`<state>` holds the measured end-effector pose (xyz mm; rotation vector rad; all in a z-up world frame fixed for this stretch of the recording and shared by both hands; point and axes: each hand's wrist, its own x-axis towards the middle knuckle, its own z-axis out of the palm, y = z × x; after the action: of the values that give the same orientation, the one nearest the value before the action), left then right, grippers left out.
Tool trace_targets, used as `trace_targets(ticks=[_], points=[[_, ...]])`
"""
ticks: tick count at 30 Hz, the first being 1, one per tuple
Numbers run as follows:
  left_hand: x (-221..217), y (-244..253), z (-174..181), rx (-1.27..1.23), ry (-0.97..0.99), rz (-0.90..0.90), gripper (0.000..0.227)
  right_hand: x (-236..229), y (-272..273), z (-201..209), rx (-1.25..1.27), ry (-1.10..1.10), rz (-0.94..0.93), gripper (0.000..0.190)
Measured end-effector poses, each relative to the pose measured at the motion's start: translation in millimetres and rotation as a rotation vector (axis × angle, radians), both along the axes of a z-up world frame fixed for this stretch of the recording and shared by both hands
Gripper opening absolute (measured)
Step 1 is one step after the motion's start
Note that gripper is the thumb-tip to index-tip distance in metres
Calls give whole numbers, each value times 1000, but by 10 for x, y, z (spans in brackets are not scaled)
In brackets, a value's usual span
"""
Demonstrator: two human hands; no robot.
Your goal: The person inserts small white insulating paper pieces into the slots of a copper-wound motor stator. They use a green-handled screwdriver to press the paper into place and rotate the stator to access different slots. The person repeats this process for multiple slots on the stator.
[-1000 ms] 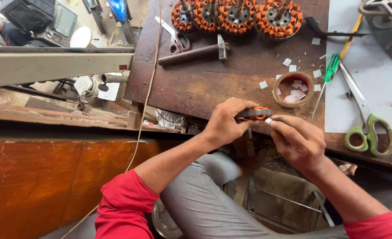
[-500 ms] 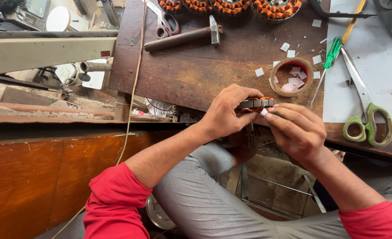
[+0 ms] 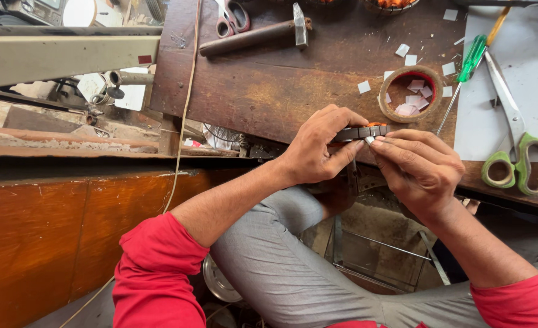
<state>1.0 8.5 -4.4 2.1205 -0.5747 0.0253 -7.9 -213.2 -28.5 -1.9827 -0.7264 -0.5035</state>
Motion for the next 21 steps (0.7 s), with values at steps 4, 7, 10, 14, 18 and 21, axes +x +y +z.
trace_targets(ticks=[4,7,10,14,18,21], points=[[-4,-17,-13,-9,-21,9,27,18,-11,30,-17,-11,19,23],[-8,-21,-13,-4,-30,11,27,29,-37,62,-39,-9,35,23],[-8,-28,-14,2,-28,19,27,41,-45,87,-57,-4,54,24],[-11,-35,-6,9,-36,0,27,44,-20,120,-71,-46,40,23],[-17,-4,13,19,-23,-20,31,35,-48,152,-126,12,51,27],[-26,27,13,17,-21,-52,33,23,-74,124,-83,88,35,23]])
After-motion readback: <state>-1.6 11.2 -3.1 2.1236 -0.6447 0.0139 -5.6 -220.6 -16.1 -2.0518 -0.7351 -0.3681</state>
